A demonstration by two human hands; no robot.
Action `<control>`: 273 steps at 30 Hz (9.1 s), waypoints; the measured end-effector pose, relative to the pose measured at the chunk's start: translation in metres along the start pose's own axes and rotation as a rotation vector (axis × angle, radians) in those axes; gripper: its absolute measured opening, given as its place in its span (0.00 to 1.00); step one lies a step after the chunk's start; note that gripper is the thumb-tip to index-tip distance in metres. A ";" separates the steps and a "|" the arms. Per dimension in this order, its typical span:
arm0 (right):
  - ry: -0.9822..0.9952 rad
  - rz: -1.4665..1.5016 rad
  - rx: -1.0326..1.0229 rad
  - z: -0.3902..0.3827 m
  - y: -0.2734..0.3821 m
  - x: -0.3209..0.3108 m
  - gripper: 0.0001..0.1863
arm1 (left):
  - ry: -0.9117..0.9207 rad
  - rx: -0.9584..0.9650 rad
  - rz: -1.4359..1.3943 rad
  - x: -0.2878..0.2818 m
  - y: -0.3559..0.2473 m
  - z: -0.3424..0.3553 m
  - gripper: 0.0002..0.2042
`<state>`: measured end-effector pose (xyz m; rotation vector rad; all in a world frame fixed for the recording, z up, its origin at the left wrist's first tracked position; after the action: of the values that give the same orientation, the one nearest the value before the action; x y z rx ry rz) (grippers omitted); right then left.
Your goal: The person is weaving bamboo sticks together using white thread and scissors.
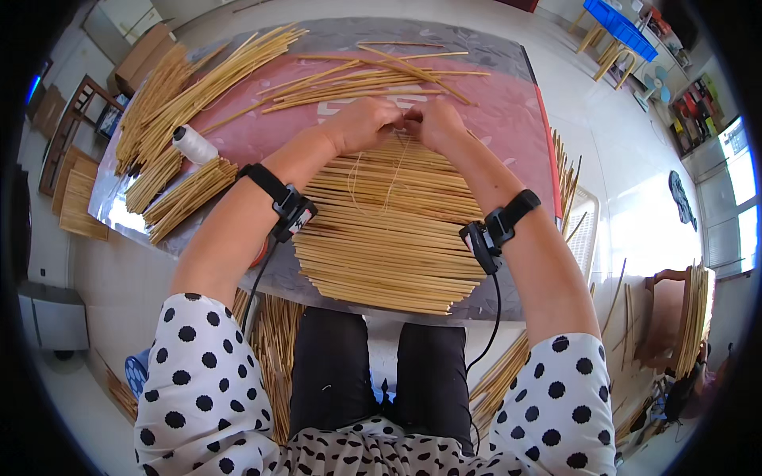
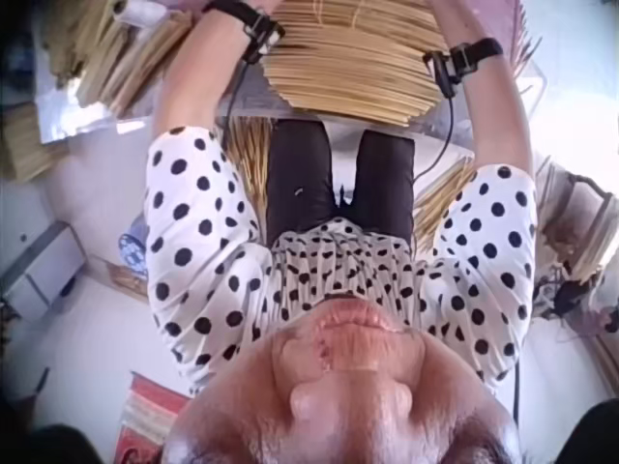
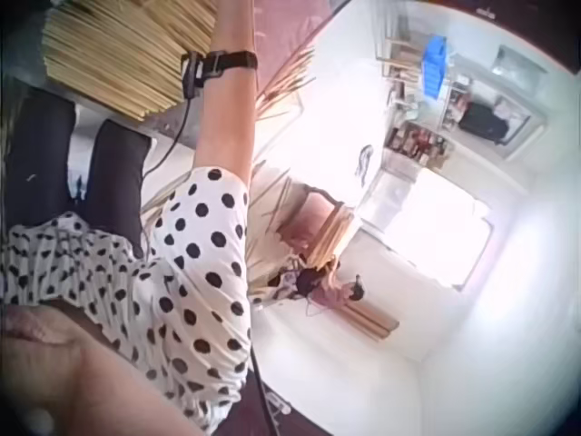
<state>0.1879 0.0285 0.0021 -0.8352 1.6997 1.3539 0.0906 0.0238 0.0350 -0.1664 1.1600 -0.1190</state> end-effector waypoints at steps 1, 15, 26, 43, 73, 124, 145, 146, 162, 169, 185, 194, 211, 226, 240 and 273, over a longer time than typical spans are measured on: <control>0.004 0.008 -0.011 -0.001 0.001 0.000 0.14 | -0.012 0.033 0.003 -0.003 -0.005 0.000 0.08; -0.011 -0.010 -0.025 0.005 -0.007 0.003 0.10 | 0.193 -0.127 0.074 0.014 -0.018 0.010 0.10; -0.060 0.079 -0.077 -0.005 0.004 -0.002 0.10 | -0.013 -0.016 0.204 -0.008 -0.024 -0.009 0.04; -0.066 0.055 -0.036 -0.005 0.001 0.003 0.10 | 0.056 0.097 0.418 -0.029 -0.059 -0.034 0.03; -0.111 0.041 -0.056 -0.009 0.008 0.000 0.08 | -0.049 -0.498 0.299 -0.099 0.025 -0.063 0.08; -0.013 -0.084 0.044 -0.014 0.019 0.004 0.09 | 0.179 -0.557 0.173 -0.001 0.021 -0.016 0.07; -0.089 -0.082 0.006 -0.026 0.023 -0.006 0.09 | 0.182 -0.367 0.408 -0.036 0.003 -0.029 0.04; -0.083 -0.077 -0.005 -0.026 0.024 -0.006 0.09 | 0.179 -0.404 0.471 -0.038 0.004 -0.032 0.04; -0.082 -0.109 0.009 -0.020 0.018 -0.001 0.08 | 0.158 -0.544 0.212 0.000 0.022 -0.012 0.06; -0.084 -0.087 0.007 -0.024 0.019 -0.005 0.08 | 0.117 -0.489 0.222 -0.010 0.012 -0.011 0.02; -0.212 0.061 0.047 -0.029 0.013 -0.031 0.08 | 0.125 -0.367 0.358 -0.015 -0.006 -0.014 0.07; -0.165 0.065 -0.098 -0.034 0.033 -0.008 0.09 | 0.107 -0.441 0.286 -0.019 0.004 -0.017 0.04; -0.175 -0.013 -0.002 -0.031 0.013 -0.013 0.08 | 0.119 -0.512 0.176 -0.023 0.009 -0.019 0.05; -0.147 0.120 -0.113 -0.031 0.030 -0.006 0.09 | 0.086 -0.500 0.150 -0.024 0.003 -0.020 0.06; -0.172 0.066 -0.113 -0.030 0.029 -0.013 0.11 | 0.092 -0.491 0.161 -0.022 -0.003 -0.028 0.04; 0.000 -0.024 0.008 -0.003 0.020 0.013 0.09 | -0.105 -0.550 0.036 -0.022 0.005 -0.032 0.05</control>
<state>0.1642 0.0298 0.0004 -0.8486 1.6895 1.3298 0.0529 0.0302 0.0417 -0.6294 1.0683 0.2423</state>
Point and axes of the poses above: each hand's wrist, its own z-axis towards the middle knuckle, its own x-axis out of the palm, y = z × x, the point moved 10 cm from there along z, towards the middle knuckle, and after that the axes turned 10 degrees about x, right-handed, at the moved point
